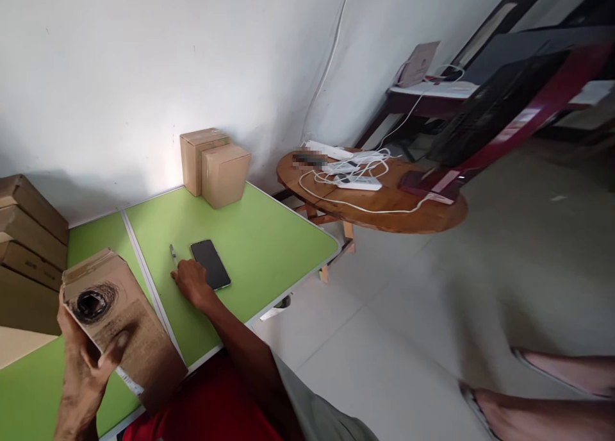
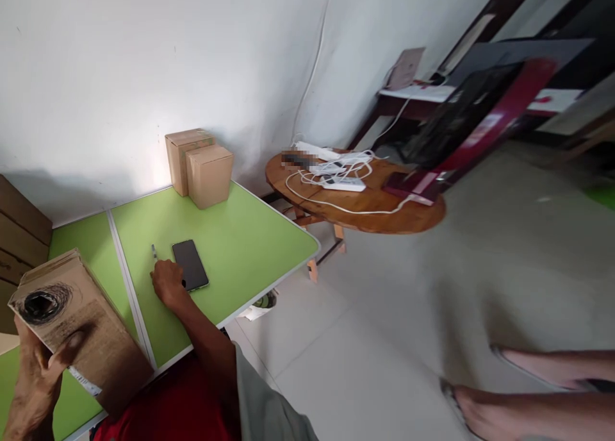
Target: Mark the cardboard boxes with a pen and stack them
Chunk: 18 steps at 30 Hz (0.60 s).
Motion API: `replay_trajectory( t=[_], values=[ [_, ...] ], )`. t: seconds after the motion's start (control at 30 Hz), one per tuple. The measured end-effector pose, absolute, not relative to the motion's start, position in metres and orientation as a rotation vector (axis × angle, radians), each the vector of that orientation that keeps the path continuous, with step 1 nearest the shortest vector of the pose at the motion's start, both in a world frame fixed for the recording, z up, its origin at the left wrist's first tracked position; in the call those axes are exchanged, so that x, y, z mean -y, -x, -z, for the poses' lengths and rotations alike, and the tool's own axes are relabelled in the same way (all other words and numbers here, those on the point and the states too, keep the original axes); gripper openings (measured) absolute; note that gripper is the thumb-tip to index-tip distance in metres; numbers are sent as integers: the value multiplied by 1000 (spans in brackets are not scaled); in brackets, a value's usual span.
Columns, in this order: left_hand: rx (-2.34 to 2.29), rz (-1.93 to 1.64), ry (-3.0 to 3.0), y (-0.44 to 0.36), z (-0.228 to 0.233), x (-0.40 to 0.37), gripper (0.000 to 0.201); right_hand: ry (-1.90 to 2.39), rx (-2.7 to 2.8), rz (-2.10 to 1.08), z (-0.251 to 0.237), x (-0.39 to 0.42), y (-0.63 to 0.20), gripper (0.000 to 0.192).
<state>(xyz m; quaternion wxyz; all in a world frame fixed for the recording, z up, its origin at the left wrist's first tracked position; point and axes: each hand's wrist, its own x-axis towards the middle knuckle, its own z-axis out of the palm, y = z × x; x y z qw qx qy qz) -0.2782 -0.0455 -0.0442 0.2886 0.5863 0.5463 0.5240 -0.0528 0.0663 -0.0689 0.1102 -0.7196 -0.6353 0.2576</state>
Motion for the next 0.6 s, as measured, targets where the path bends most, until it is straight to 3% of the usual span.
replay_trajectory(
  t=[0.2,0.43,0.6],
  values=[
    [-1468,-1393,-1624,282,48,43,121,2145,1801,-761,69,-57,45,21],
    [-1472,-1404,-1608,278,50,42,125,2296,1495,-602,77,-31,4,69],
    [-1425,-1353,-1639,268,48,44,130,2244,1356,-720,91,-36,-12,84]
  ],
)
